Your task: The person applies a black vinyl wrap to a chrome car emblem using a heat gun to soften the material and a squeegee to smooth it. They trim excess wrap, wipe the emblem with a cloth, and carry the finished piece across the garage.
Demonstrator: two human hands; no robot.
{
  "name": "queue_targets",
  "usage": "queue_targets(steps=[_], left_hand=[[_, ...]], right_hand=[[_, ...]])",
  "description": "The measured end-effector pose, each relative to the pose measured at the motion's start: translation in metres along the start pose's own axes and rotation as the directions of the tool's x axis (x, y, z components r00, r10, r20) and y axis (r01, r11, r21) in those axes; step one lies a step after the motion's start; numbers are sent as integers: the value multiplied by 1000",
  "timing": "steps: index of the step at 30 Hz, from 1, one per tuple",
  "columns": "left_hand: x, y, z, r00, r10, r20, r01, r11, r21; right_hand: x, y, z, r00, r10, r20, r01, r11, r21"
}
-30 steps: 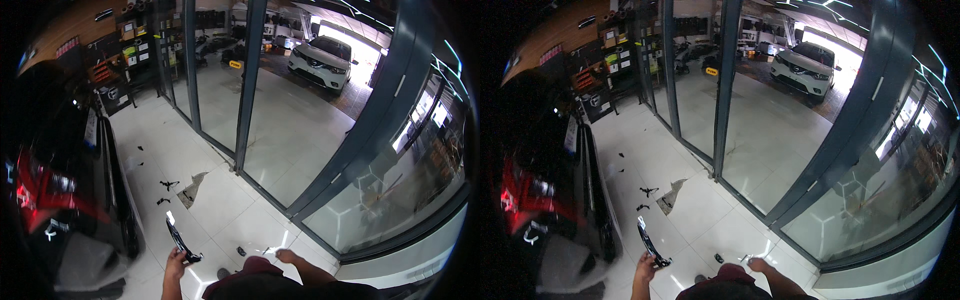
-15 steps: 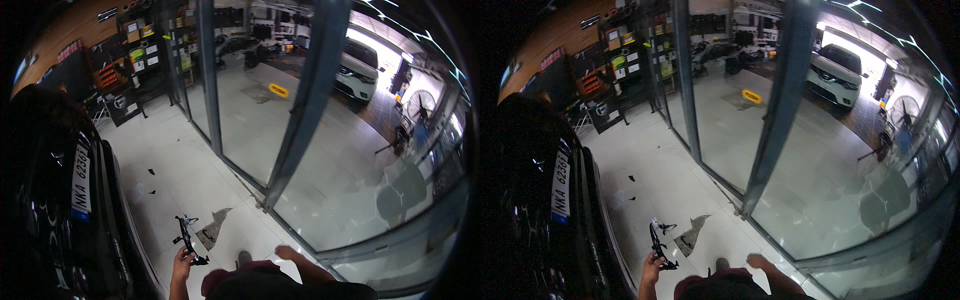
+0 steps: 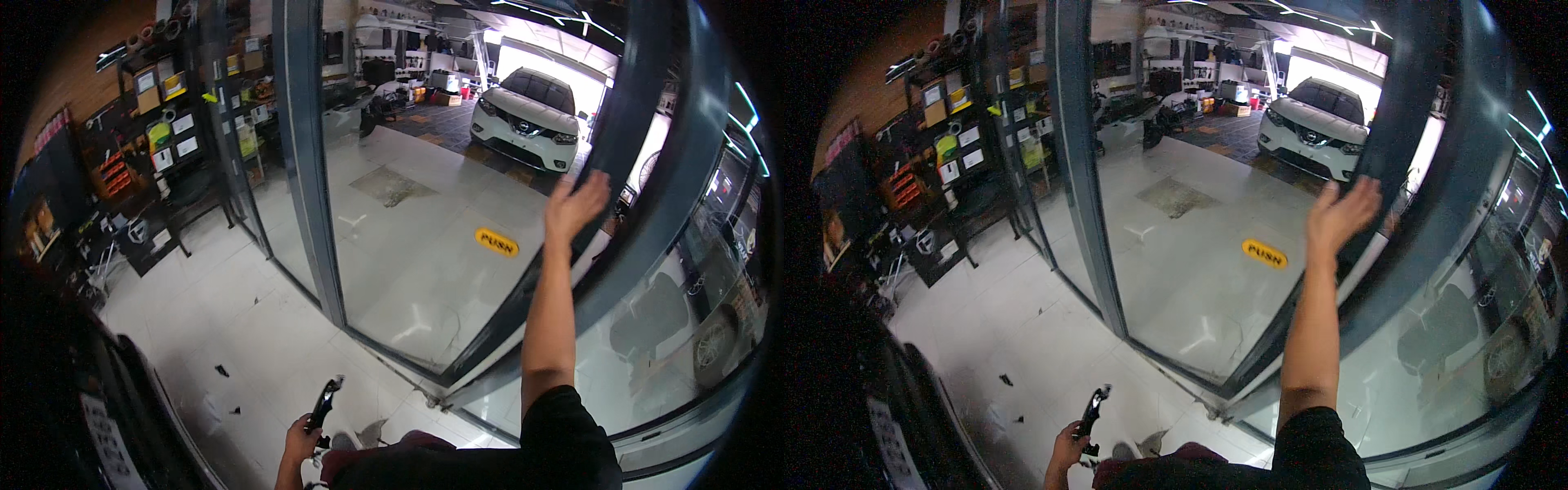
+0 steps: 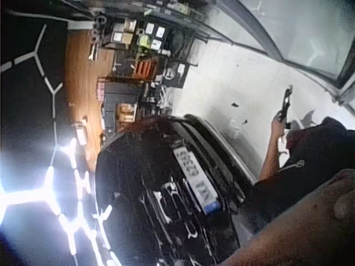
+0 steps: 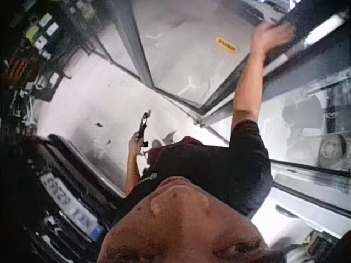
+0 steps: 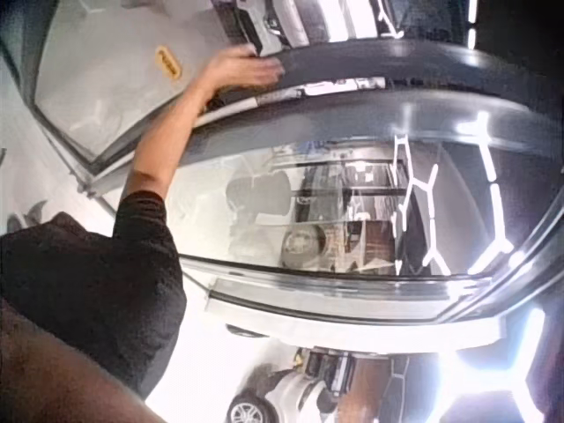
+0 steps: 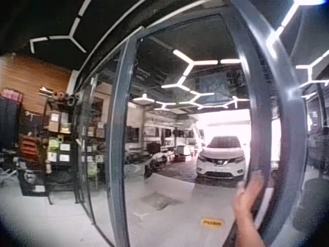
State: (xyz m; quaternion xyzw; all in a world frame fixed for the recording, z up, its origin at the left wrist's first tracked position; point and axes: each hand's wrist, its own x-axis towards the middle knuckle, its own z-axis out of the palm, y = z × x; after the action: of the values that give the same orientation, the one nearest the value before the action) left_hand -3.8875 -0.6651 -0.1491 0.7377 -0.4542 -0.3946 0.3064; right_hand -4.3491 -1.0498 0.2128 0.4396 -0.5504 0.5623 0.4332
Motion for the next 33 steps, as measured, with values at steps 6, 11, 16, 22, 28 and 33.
queue_targets(steps=[6, 11, 16, 22, 28, 33], left_hand=[[159, 65, -56, 946, 156, 284, -253, 903, 347], [297, 90, -20, 864, 84, 497, -297, 881, 367], [397, 163, 85, 740, 121, 662, -447, 824, 349], [484, 295, 175, 502, 245, 830, -606, 784, 136], [575, 380, 289, 340, 141, 930, -622, 775, 110], [643, 422, 386, 384, 167, 908, -502, 863, 54]], right_hand=[[13, 8, 54, 982, 24, -185, -90, 931, -353], [24, 56, 136, 981, -65, -185, 20, 972, -233], [41, 157, 249, 945, 314, -96, -294, 939, 180], [35, 220, 392, 658, 622, 425, -753, 553, 357], [11, 192, 527, 995, -104, -6, 104, 990, 98], [32, 123, 573, 841, 353, 410, -539, 613, 578]])
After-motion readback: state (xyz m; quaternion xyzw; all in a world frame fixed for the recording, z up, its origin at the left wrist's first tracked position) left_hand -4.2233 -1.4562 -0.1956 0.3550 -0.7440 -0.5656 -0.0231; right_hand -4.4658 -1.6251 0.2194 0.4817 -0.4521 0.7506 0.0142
